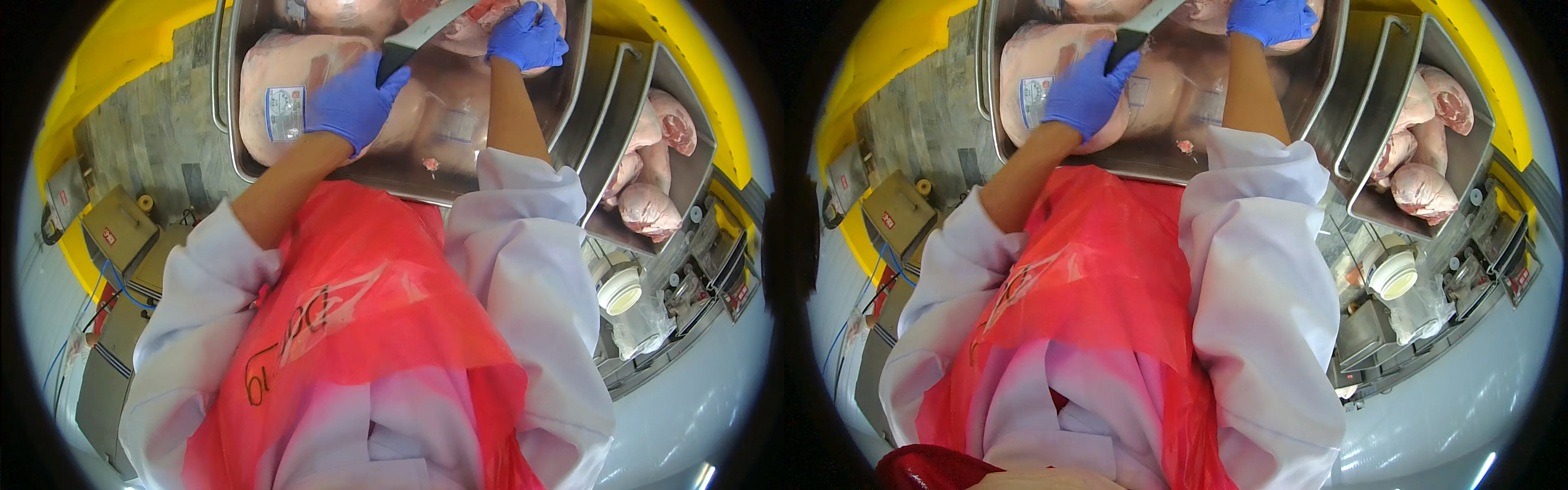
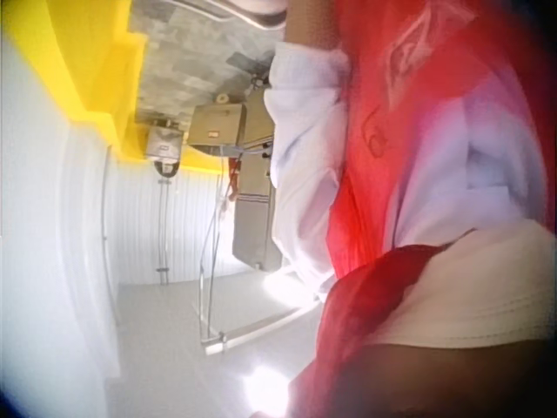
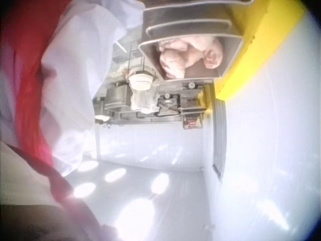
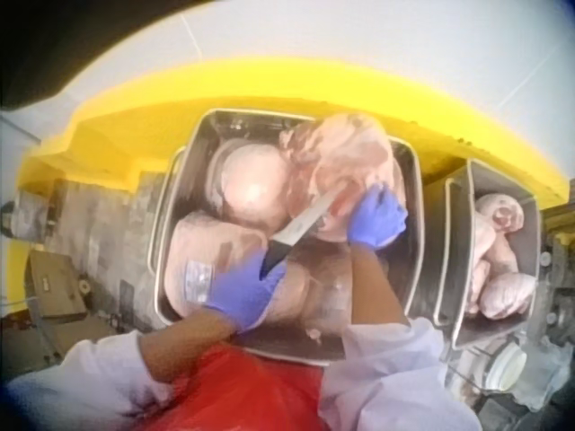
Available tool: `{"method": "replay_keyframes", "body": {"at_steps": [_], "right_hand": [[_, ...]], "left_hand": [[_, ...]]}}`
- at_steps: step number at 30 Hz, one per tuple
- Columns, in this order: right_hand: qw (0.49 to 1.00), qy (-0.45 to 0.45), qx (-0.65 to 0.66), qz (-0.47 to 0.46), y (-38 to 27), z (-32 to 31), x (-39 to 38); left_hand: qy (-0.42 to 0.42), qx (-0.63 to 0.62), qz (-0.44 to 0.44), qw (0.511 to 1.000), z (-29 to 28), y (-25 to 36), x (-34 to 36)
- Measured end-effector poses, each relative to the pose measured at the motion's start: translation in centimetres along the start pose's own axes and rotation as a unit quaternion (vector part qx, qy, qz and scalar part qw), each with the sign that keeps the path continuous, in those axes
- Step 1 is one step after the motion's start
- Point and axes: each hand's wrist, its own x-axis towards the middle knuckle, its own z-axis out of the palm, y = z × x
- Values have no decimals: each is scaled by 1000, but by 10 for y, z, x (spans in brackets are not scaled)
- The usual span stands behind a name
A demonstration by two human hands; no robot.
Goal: The person uses a knife to trim and cut a large piece of raw meat on a stainless steel tray. They repeatedly slice off sections and reposition the meat to continue trimming.
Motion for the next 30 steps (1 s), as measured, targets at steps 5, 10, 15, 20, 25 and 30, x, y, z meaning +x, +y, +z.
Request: {"method": "replay_keyframes", "body": {"at_steps": [5,10,15,20,25,30], "right_hand": [[995,56,82,-10,5,12,-1],[968,99,229,-3,20,46,-1],[968,93,233,11,19,34,2],[971,98,219,17,14,33,-1],[975,119,189,-23,20,39,0],[972,114,206,-23,20,41,-2]], "left_hand": [[-8,57,80,995,8,5,-5],[26,-170,-115,978,101,11,-18],[42,-119,-50,991,154,-32,9],[20,-70,-69,995,174,-40,20],[-70,-72,-90,991,143,-47,20],[-30,6,-64,998,11,-32,9]]}}
